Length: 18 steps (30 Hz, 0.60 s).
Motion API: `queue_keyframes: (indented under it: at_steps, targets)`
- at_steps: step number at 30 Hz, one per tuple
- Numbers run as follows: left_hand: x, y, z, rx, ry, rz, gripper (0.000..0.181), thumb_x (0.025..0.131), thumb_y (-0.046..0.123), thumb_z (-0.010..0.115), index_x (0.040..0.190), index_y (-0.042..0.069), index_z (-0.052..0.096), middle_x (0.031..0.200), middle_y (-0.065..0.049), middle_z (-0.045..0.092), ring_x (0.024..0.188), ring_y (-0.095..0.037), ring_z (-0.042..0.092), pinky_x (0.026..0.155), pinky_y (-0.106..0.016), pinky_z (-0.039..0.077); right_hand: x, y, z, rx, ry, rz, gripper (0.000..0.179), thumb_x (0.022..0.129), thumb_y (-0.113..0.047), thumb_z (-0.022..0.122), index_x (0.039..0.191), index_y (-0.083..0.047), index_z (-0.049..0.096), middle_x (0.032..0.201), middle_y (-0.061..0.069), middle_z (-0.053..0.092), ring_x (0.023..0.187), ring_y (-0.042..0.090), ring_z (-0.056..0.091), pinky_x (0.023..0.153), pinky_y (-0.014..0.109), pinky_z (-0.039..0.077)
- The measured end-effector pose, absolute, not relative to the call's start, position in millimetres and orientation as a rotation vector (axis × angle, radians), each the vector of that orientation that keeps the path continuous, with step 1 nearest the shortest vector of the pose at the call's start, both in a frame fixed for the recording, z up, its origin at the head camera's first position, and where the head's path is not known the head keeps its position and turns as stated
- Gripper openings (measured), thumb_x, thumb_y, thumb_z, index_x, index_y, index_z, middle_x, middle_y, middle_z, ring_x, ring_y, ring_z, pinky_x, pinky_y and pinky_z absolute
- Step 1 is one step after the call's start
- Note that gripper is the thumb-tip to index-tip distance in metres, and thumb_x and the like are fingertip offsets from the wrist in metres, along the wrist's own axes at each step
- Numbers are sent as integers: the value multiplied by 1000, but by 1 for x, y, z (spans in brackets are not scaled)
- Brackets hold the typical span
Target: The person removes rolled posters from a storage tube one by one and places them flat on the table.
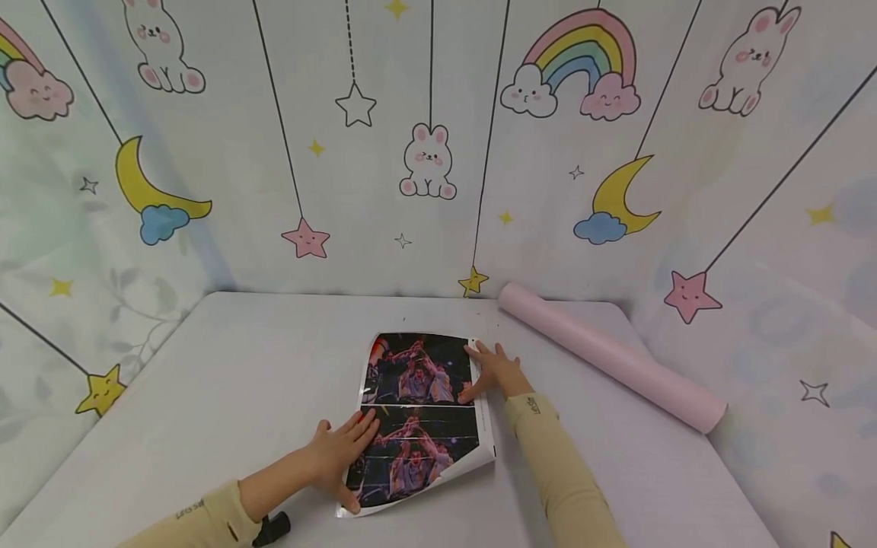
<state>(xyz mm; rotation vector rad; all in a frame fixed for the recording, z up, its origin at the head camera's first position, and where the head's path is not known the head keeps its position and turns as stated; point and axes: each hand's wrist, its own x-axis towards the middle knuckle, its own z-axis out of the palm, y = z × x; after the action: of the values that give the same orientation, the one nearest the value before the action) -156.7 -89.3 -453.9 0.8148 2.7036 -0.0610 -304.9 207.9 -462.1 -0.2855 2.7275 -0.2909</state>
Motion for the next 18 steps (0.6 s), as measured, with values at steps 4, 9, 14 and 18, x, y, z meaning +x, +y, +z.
queue_keyframes:
  at_steps: [4, 9, 14, 18]
  targets:
    - [-157, -89, -454, 821, 2712, -92, 120, 50, 67, 73, 143, 7, 27, 150, -12, 19, 136, -28, 19, 93, -62, 27, -305, 207, -462, -281, 2725, -296, 114, 57, -52, 81, 147, -19, 20, 152, 10, 9, 135, 43, 1, 95, 71, 7]
    - [-156, -88, -453, 820, 2727, -111, 120, 49, 67, 74, 142, 7, 29, 149, -11, 21, 135, -28, 21, 94, -61, 27, -305, 207, -463, -282, 2729, -300, 113, 57, -52, 81, 147, -19, 20, 152, 10, 9, 135, 43, 1, 95, 70, 7]
    - [-155, -88, -451, 797, 2720, -123, 120, 48, 67, 75, 142, 7, 29, 150, -11, 21, 136, -28, 20, 95, -61, 27, -305, 206, -462, -277, 2722, -299, 113, 58, -51, 80, 147, -19, 19, 153, 10, 7, 135, 42, 0, 96, 70, 7]
    - [-155, -86, -452, 785, 2706, -128, 120, 49, 67, 74, 143, 8, 28, 150, -10, 20, 136, -28, 20, 95, -60, 26, -303, 207, -462, -290, 2716, -306, 113, 58, -51, 81, 147, -18, 19, 152, 10, 7, 135, 43, 0, 95, 71, 7]
